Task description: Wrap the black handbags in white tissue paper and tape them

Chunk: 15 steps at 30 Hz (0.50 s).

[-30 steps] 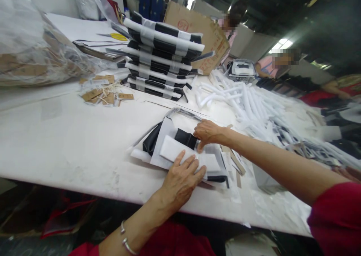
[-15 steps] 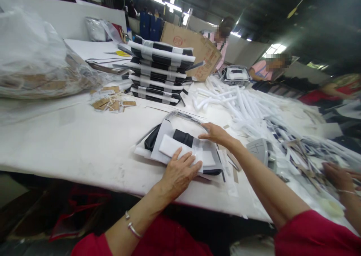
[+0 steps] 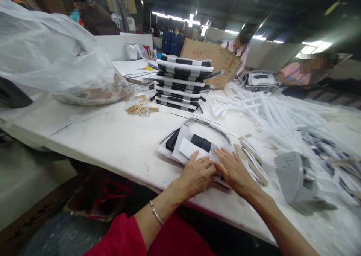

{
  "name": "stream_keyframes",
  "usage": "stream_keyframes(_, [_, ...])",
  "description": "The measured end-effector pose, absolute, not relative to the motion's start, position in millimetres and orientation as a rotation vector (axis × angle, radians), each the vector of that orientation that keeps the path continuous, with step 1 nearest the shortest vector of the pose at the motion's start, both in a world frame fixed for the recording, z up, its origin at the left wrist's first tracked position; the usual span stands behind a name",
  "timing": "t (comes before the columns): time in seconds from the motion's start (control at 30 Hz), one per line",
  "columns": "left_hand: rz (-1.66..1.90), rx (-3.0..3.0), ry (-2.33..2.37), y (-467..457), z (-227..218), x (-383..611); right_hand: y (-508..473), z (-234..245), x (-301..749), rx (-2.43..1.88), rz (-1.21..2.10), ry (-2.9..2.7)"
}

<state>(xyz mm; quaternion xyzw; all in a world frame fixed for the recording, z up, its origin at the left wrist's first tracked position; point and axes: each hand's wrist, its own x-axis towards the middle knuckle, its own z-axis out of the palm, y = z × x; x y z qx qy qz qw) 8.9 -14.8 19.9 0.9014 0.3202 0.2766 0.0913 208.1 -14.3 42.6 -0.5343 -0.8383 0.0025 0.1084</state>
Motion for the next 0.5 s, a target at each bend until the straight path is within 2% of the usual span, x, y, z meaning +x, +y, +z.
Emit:
stream_keyframes(0.13, [0.881, 2.503, 0.916, -12, 25, 6, -32, 56, 168, -1.386, 0.013, -2.333])
stream_keyframes(0.3, [1.149, 2.112, 0.787, -6, 52, -33, -34, 36, 142, -1.353, 0.148, -2.189])
stream_keyframes(0.4, [1.347, 1.842, 1.218, 10, 71, -73, -32, 24, 139, -1.284, -0.028, -2.271])
stream_keyframes(0.5, [1.074, 1.607, 1.618, 37, 74, -103, -31, 19, 137, -1.233, -0.231, -2.344])
